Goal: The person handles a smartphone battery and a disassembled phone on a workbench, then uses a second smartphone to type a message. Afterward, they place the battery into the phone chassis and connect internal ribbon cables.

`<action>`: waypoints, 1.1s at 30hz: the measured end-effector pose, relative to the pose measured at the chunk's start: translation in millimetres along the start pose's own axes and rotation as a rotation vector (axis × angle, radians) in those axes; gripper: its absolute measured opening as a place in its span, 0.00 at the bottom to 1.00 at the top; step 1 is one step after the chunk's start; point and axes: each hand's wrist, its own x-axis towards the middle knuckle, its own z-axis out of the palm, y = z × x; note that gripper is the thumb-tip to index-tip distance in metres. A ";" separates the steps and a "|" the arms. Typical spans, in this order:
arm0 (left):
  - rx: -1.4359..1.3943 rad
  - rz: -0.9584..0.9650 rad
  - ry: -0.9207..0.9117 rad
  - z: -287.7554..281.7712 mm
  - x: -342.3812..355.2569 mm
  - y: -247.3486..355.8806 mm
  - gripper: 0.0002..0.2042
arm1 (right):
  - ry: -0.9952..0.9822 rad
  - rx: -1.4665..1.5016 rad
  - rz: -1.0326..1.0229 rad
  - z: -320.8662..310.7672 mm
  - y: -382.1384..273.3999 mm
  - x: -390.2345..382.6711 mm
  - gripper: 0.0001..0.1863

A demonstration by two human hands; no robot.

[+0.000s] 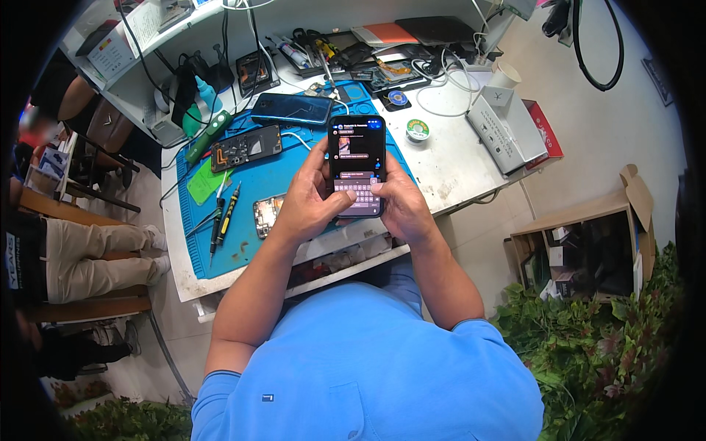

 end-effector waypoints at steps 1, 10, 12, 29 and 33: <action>0.001 -0.005 -0.003 -0.3 -0.1 0.0 0.45 | -0.002 0.026 0.000 0.1 -0.5 -0.3 0.38; -0.022 0.000 -0.002 -1.3 0.0 -1.7 0.45 | -0.002 0.055 0.011 0.9 -1.9 -0.3 0.35; -0.028 -0.002 -0.007 -0.7 -0.1 0.1 0.45 | 0.013 0.050 0.003 2.5 -2.7 -0.7 0.35; -0.032 -0.015 -0.013 -0.3 0.6 -1.3 0.45 | -0.001 0.064 -0.002 8.8 -2.1 3.4 0.32; -0.018 -0.007 -0.016 -0.1 0.6 -0.7 0.46 | 0.002 0.043 -0.007 9.5 -2.4 3.5 0.36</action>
